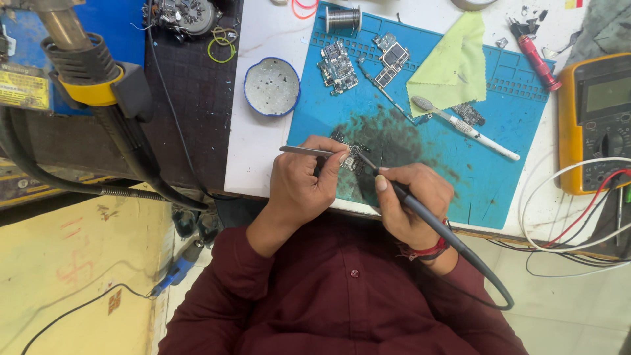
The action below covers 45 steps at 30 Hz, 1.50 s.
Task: The person uses a soldering iron and tweezers to reflow solder joints on a small circuit board. They repeatedly touch the iron to specific points while holding the board steady, then briefly inspect the work before continuing.
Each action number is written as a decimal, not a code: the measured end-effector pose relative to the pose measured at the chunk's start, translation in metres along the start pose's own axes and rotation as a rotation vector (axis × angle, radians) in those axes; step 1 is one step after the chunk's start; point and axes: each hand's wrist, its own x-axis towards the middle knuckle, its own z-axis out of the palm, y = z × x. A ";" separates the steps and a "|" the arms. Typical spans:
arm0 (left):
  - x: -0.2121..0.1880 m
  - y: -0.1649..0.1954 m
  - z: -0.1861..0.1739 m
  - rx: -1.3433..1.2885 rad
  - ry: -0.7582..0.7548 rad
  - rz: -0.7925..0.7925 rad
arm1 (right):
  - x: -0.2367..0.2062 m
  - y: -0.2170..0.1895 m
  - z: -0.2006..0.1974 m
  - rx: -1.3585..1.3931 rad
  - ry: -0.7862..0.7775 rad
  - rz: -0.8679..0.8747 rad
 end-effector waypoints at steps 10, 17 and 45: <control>-0.001 0.000 0.001 0.011 0.009 0.007 | 0.000 -0.001 0.001 -0.025 0.013 -0.004; 0.000 -0.001 0.000 0.012 -0.011 -0.039 | 0.000 0.000 0.001 -0.038 0.011 -0.007; 0.000 0.000 0.000 -0.001 0.004 -0.006 | 0.002 -0.001 0.000 -0.014 -0.001 -0.008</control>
